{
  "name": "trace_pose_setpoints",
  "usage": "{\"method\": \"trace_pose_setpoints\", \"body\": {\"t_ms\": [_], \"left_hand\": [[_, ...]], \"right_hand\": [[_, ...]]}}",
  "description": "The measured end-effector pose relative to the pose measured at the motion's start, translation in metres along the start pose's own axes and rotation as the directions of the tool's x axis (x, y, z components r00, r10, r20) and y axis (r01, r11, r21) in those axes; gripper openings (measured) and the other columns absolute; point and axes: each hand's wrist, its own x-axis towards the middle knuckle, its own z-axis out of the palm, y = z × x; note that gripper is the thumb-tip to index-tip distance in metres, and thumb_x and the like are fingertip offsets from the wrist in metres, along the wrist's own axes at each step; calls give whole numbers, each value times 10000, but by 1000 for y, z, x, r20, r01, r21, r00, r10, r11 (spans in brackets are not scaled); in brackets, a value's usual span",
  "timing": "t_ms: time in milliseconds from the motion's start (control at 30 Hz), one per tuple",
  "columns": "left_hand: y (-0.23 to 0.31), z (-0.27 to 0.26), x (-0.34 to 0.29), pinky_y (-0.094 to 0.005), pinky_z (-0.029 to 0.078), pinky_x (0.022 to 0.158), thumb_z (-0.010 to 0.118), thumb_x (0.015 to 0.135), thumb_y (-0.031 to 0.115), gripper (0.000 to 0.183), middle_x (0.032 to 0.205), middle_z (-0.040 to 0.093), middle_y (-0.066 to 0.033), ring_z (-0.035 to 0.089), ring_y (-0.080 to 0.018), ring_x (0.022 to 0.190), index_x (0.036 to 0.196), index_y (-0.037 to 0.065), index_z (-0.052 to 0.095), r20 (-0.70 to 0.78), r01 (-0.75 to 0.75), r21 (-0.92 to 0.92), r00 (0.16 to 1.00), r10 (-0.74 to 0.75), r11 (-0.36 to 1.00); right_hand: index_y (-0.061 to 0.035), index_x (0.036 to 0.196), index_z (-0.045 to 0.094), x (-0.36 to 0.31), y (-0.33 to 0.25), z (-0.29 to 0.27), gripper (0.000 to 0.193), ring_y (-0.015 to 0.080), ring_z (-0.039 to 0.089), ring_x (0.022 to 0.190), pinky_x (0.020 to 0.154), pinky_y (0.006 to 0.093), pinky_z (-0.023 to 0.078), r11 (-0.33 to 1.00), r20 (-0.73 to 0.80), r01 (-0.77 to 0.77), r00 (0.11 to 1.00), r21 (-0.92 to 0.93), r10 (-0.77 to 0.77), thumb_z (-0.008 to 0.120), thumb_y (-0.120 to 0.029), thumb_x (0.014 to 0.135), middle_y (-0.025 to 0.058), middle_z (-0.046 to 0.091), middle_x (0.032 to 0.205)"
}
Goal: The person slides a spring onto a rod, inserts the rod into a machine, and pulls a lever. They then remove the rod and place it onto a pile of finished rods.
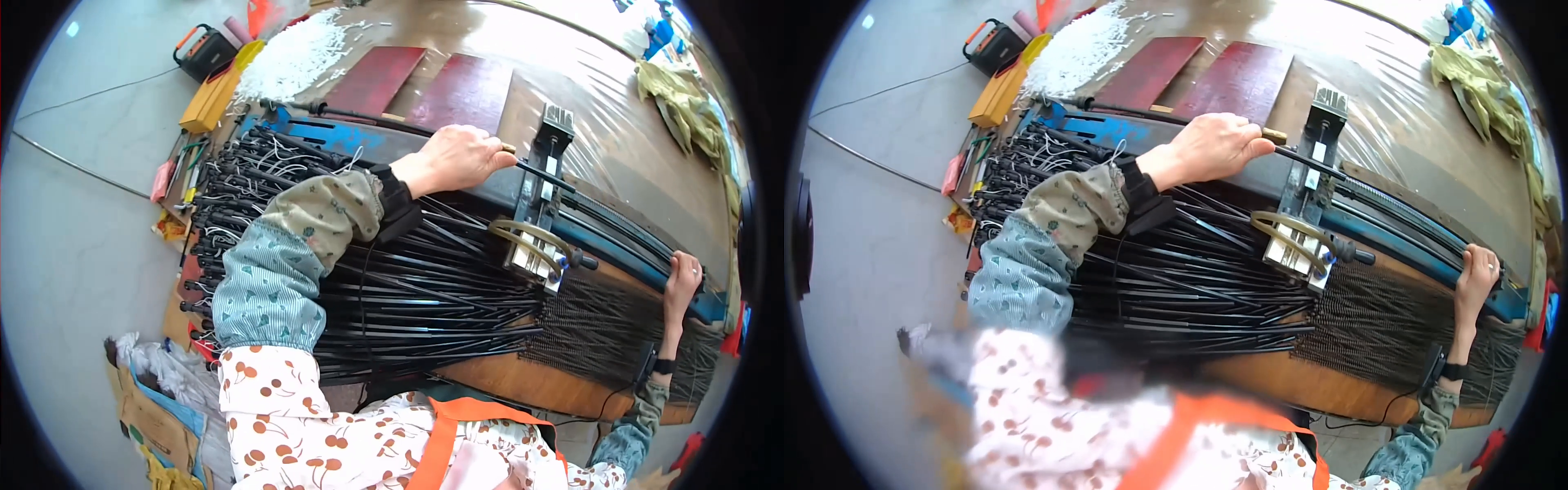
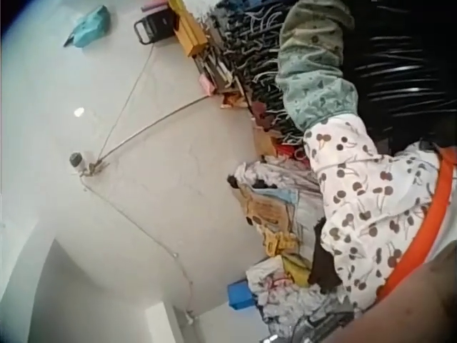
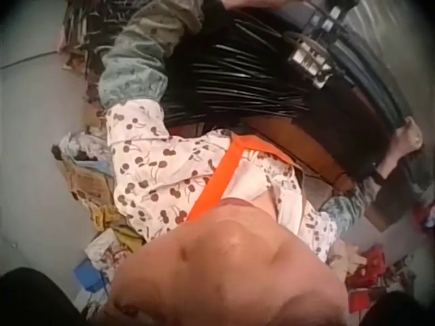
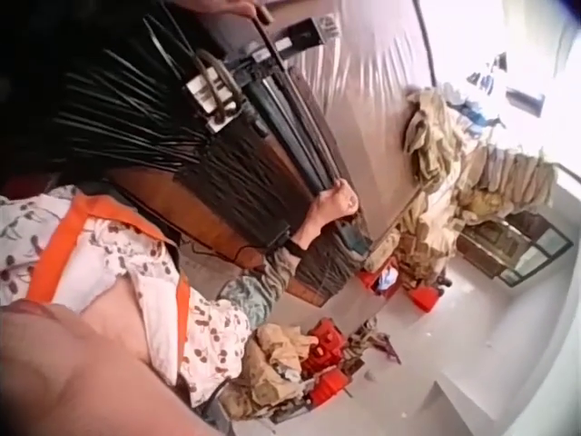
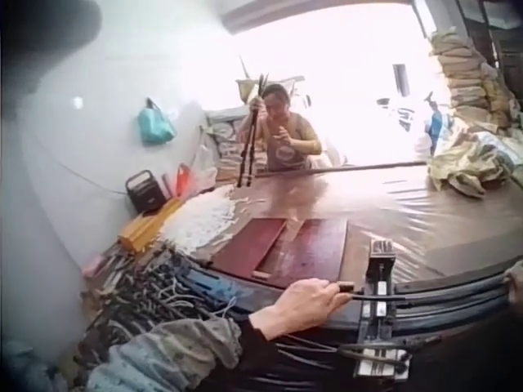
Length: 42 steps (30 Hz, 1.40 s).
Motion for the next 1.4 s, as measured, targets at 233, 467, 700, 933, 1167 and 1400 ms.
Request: {"method": "trace_pose_setpoints", "body": {"t_ms": [233,467,700,933,1167,1400], "left_hand": [[5,5,3,-467,535,759,616,968,343,332,810,664,-163,670,-373,833,871,38,704,33,100,-138,995,-96,985],[7,20,0,-456,530,761,744,851,320,234,850,658,-99,669,-342,871,884,91,717,-61,140,-288,985,-164,947],[7,15,0,-461,521,733,721,883,306,212,853,641,-107,652,-346,869,943,109,674,-89,47,-235,994,-70,971],[16,7,9,-524,501,628,590,983,278,167,809,677,-188,672,-413,781,973,115,621,186,203,-4,962,-199,979],[18,13,14,-489,500,674,584,991,284,180,810,669,-201,664,-415,813,1000,115,645,167,164,-59,974,-153,985],[17,15,6,-498,485,643,593,984,259,151,797,659,-179,654,-407,788,947,115,621,143,167,-85,978,-153,982]], "right_hand": [[-5,970,577,-2,-1,16,103,341,557,887,854,422,444,993,-10,-93,995,79,94,564,-101,1004,147,572,886],[-8,988,587,-5,-4,21,106,344,565,917,878,423,444,992,-41,-111,993,63,113,568,-110,1008,147,590,916],[-35,1149,669,-7,-23,0,184,323,592,1180,1035,414,417,997,-30,-74,997,5,74,596,-81,985,125,688,1135],[-77,1199,699,11,-163,-32,285,259,598,1215,1030,386,367,985,-34,101,995,138,-97,670,-97,916,54,718,1181],[-62,1156,707,2,-188,-30,312,250,629,1010,885,385,397,938,9,44,999,343,-50,717,-218,886,39,713,994],[-1,1098,625,5,-207,-1,289,357,595,848,750,423,498,702,79,4,993,713,-86,701,33,820,150,631,914]]}}
